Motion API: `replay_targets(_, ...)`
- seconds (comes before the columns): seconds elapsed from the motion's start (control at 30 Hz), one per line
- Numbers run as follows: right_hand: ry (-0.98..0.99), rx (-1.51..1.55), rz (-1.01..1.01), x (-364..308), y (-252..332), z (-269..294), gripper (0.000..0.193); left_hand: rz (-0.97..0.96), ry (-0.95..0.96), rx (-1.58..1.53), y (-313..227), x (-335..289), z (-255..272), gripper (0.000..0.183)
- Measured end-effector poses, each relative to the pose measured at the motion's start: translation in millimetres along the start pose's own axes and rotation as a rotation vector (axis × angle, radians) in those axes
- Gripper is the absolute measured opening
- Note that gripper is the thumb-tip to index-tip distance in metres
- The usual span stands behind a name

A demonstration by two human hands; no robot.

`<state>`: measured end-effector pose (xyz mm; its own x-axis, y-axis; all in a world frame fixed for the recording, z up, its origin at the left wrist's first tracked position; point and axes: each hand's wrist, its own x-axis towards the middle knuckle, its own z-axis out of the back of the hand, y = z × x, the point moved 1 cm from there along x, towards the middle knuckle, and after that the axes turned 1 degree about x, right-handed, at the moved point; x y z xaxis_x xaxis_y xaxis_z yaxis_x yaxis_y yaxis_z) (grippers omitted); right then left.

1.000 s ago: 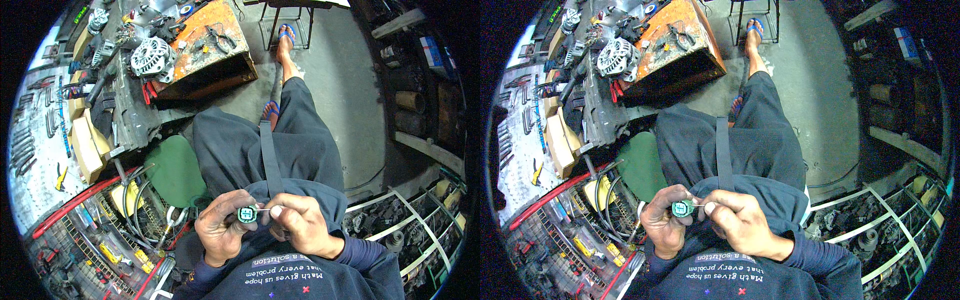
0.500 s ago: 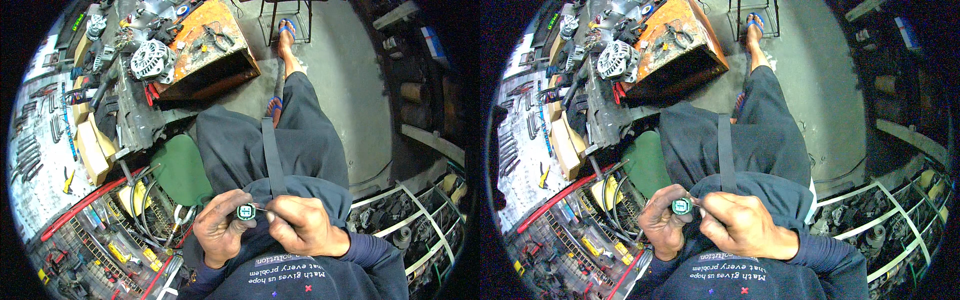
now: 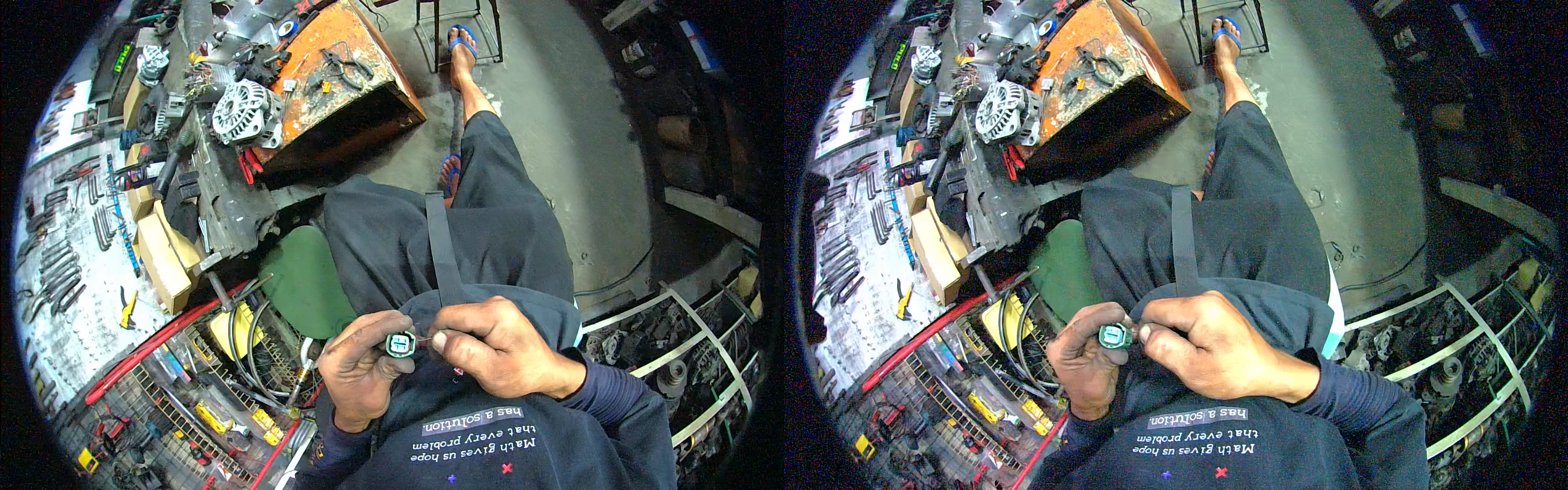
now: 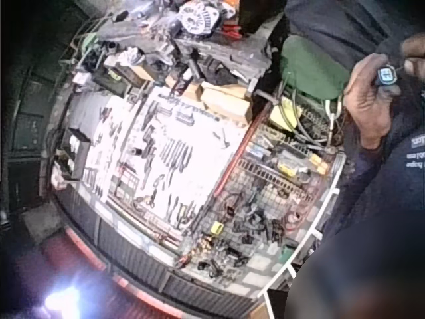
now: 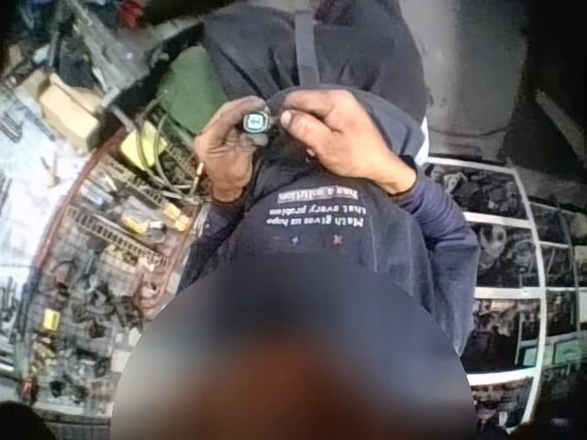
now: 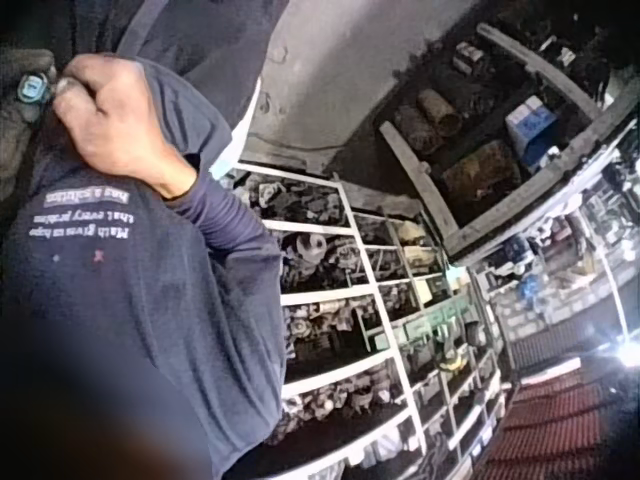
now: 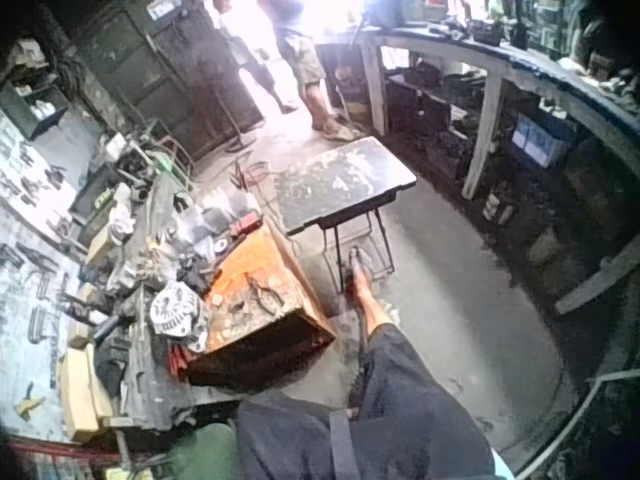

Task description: The person retrieves a small green electrical connector and a spray can, then sits at a workbench. They use a thin metal tool and pliers to adjust and manipulate the connector's internal contacts.

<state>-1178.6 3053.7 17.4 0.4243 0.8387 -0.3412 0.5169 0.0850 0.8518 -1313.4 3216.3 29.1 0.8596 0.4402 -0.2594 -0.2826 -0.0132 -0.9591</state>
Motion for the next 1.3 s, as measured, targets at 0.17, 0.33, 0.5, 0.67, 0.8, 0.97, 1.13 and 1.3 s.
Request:
replay_targets(0.17,-0.101,0.187,-0.097,-6,-11,-10,0.020,0.029,-0.047,-0.175,9,-2,-10,0.051)
replay_targets(0.33,-0.153,0.353,-0.145,-8,-27,-18,0.022,0.072,-0.083,-0.247,17,-4,-16,0.053)
replay_targets(0.5,-0.232,0.501,-0.158,-7,-37,-28,0.028,0.088,-0.136,-0.362,26,-4,-23,0.051)
replay_targets(0.67,-0.368,0.146,0.066,5,-43,-34,0.027,0.107,-0.150,-0.418,33,4,-27,0.047)
replay_targets(0.8,-0.406,-0.249,0.356,12,-44,-26,0.017,0.130,-0.170,-0.448,30,10,-34,0.044)
replay_targets(0.97,-0.448,-0.468,0.485,16,-46,-18,0.018,0.176,-0.152,-0.488,28,13,-41,0.045)
replay_targets(1.13,-0.395,-0.776,0.705,33,-58,-2,0.023,0.316,-0.119,-0.552,34,18,-41,0.046)
replay_targets(1.3,-0.301,-1.016,0.743,45,-78,6,0.028,0.415,-0.134,-0.575,49,13,-38,0.041)
